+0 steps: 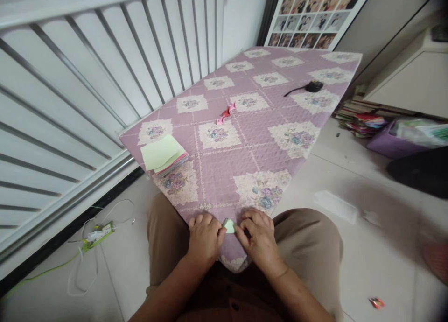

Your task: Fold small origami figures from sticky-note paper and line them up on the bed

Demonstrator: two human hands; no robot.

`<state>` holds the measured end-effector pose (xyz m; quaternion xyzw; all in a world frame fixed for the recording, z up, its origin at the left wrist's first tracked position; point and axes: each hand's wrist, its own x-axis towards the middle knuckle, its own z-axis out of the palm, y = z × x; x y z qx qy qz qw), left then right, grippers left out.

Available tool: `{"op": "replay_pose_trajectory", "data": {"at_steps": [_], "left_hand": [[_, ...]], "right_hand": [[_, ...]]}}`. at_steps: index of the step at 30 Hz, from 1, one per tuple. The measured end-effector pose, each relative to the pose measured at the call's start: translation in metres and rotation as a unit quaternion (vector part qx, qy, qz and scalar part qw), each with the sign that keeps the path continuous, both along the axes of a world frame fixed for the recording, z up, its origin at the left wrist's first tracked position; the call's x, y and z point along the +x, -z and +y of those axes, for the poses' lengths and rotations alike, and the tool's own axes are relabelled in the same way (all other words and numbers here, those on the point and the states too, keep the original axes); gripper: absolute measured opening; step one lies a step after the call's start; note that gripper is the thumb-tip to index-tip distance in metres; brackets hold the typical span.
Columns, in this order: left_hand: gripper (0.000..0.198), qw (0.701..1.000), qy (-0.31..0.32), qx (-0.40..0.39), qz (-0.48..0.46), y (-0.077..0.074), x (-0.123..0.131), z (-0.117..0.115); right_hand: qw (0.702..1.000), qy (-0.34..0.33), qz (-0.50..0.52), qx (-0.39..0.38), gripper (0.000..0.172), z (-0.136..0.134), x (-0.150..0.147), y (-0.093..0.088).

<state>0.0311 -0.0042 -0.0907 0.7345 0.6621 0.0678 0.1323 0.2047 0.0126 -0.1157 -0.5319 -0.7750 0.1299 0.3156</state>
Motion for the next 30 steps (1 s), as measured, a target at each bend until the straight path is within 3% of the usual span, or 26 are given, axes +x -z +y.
{"op": "replay_pose_trajectory", "data": {"at_steps": [8, 10, 14, 16, 23, 30], "left_hand": [[0.015, 1.0, -0.002, 0.019, -0.015, 0.004, -0.001, 0.0], [0.011, 0.998, 0.036, 0.049, -0.023, 0.007, -0.003, 0.0], [0.018, 0.979, 0.17, 0.111, -0.018, 0.014, -0.009, 0.002], [0.019, 0.972, 0.2, 0.121, -0.01, 0.016, -0.012, 0.003], [0.023, 0.971, 0.208, 0.117, -0.009, 0.017, -0.017, 0.003], [0.032, 0.973, 0.215, 0.082, -0.006, 0.013, -0.032, -0.011]], "right_hand": [[1.0, 0.025, -0.002, -0.005, 0.017, -0.001, -0.003, 0.003], [0.999, 0.03, -0.003, -0.009, 0.016, -0.001, -0.004, 0.004], [1.0, 0.021, 0.003, -0.02, 0.018, 0.0, -0.002, 0.004], [1.0, 0.005, 0.01, -0.019, 0.015, 0.0, 0.003, 0.002], [0.994, -0.076, -0.066, 0.043, 0.023, -0.021, 0.011, -0.004], [0.99, -0.074, -0.118, 0.031, 0.031, -0.031, 0.018, 0.009]]}}
